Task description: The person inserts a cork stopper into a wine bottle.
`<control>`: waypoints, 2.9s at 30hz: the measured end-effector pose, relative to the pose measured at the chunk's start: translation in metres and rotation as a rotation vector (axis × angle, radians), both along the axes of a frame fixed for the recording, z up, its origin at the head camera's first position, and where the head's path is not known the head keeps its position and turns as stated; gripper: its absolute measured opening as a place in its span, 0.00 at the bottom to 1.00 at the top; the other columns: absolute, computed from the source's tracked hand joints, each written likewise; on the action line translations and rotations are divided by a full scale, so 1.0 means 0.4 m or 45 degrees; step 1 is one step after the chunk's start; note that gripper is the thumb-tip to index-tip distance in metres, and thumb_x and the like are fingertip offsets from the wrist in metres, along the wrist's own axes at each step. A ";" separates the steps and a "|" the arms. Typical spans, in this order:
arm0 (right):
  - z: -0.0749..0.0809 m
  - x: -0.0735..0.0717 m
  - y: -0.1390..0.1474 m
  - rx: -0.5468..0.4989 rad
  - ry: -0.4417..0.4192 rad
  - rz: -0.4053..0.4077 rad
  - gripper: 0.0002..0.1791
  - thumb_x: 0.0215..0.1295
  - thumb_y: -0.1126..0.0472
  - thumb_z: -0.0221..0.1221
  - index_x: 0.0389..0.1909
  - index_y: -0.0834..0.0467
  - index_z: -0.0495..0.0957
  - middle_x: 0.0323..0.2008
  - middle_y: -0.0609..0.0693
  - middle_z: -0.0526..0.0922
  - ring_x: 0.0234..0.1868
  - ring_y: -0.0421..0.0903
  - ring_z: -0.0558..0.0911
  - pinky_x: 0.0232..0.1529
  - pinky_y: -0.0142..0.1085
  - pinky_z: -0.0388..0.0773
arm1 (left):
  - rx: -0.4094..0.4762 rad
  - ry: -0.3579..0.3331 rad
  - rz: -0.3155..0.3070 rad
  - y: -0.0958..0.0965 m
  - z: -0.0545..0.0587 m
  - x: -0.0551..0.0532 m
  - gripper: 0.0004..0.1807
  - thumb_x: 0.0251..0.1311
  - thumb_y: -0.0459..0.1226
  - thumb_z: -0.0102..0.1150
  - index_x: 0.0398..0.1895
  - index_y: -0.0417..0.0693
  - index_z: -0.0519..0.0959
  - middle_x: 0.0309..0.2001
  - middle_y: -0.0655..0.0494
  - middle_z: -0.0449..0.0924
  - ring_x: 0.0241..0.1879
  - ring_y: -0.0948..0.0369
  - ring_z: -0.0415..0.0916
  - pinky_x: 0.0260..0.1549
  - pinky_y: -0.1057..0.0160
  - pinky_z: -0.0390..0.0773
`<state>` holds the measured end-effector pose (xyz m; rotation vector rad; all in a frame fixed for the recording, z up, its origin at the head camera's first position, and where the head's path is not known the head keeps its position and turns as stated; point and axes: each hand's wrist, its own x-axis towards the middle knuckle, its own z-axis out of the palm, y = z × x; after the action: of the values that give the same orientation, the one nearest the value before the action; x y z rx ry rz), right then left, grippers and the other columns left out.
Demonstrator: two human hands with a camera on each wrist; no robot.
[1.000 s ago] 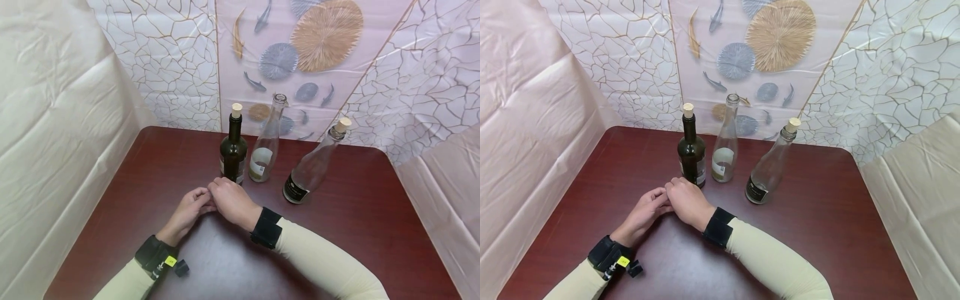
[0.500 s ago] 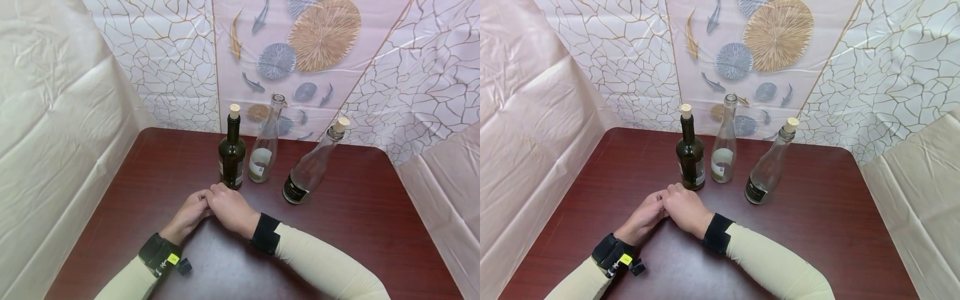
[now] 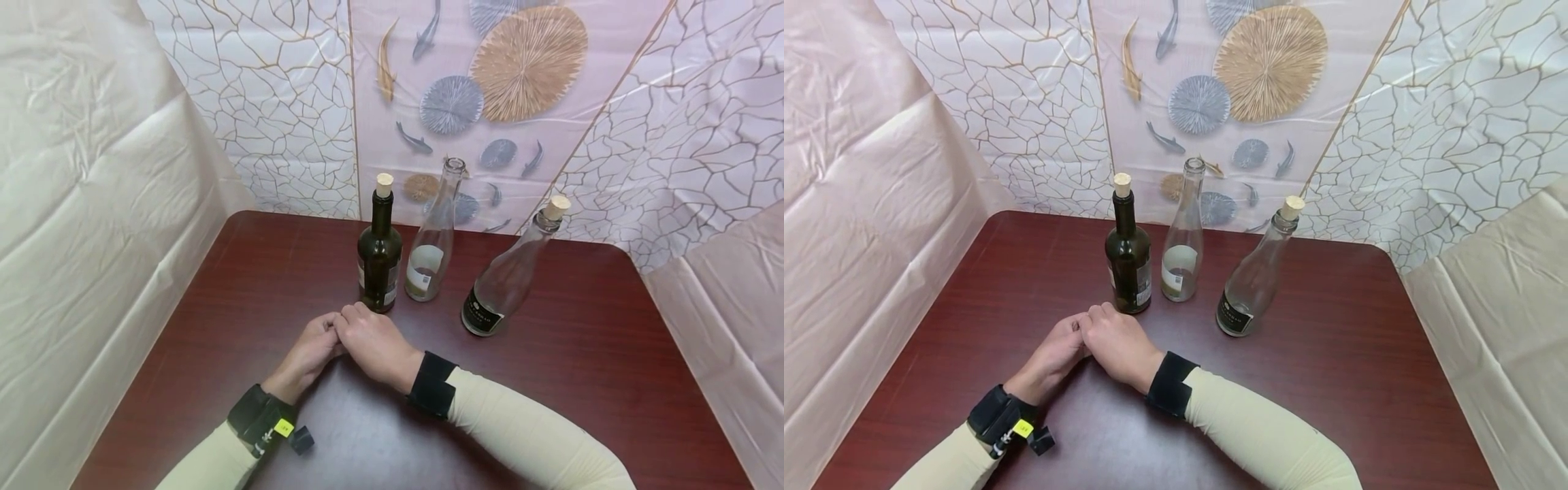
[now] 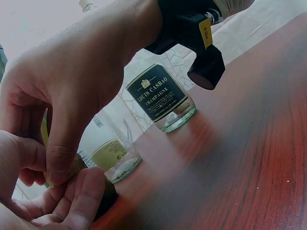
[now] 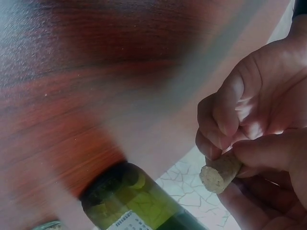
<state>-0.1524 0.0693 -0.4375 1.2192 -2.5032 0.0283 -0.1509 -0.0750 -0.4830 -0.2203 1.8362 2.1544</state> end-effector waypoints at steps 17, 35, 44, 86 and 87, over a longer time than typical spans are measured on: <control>0.109 0.017 0.117 -0.825 -0.136 -0.045 0.14 0.59 0.57 0.68 0.44 0.57 0.83 0.41 0.48 0.85 0.44 0.42 0.82 0.45 0.37 0.82 | 0.030 0.188 0.005 -0.027 0.061 0.034 0.17 0.62 0.38 0.63 0.48 0.34 0.75 0.40 0.46 0.85 0.33 0.58 0.84 0.50 0.42 0.80; 0.037 0.056 0.153 -2.021 -1.797 -0.277 0.24 0.57 0.63 0.69 0.52 0.70 0.76 0.41 0.54 0.86 0.44 0.48 0.85 0.53 0.48 0.81 | -0.014 0.537 -0.205 0.005 0.109 0.077 0.15 0.64 0.35 0.62 0.49 0.35 0.76 0.41 0.36 0.82 0.36 0.53 0.84 0.41 0.60 0.85; 0.024 0.064 0.143 -2.061 -1.908 -0.209 0.20 0.58 0.69 0.66 0.52 0.68 0.77 0.41 0.53 0.87 0.43 0.45 0.85 0.49 0.40 0.83 | -0.068 0.601 -0.212 0.019 0.096 0.075 0.14 0.61 0.35 0.64 0.47 0.35 0.78 0.40 0.40 0.83 0.36 0.46 0.84 0.37 0.62 0.85; 0.008 0.156 0.309 -2.264 -1.665 -0.514 0.10 0.53 0.69 0.69 0.37 0.61 0.85 0.38 0.51 0.87 0.39 0.45 0.86 0.45 0.37 0.84 | -0.094 1.139 0.077 0.282 0.369 -0.050 0.16 0.56 0.23 0.62 0.48 0.25 0.74 0.47 0.32 0.77 0.46 0.44 0.78 0.49 0.49 0.82; 0.008 0.157 0.311 -2.277 -1.667 -0.522 0.10 0.53 0.68 0.70 0.37 0.61 0.85 0.38 0.51 0.87 0.40 0.46 0.86 0.46 0.37 0.84 | -0.095 1.151 0.091 0.291 0.369 -0.061 0.17 0.57 0.24 0.62 0.49 0.25 0.74 0.48 0.31 0.76 0.47 0.42 0.78 0.50 0.49 0.81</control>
<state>-0.0896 0.1935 -0.4342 -0.3070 -1.7743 2.7617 -0.1753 0.0412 -0.3355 0.8181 2.3530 2.4412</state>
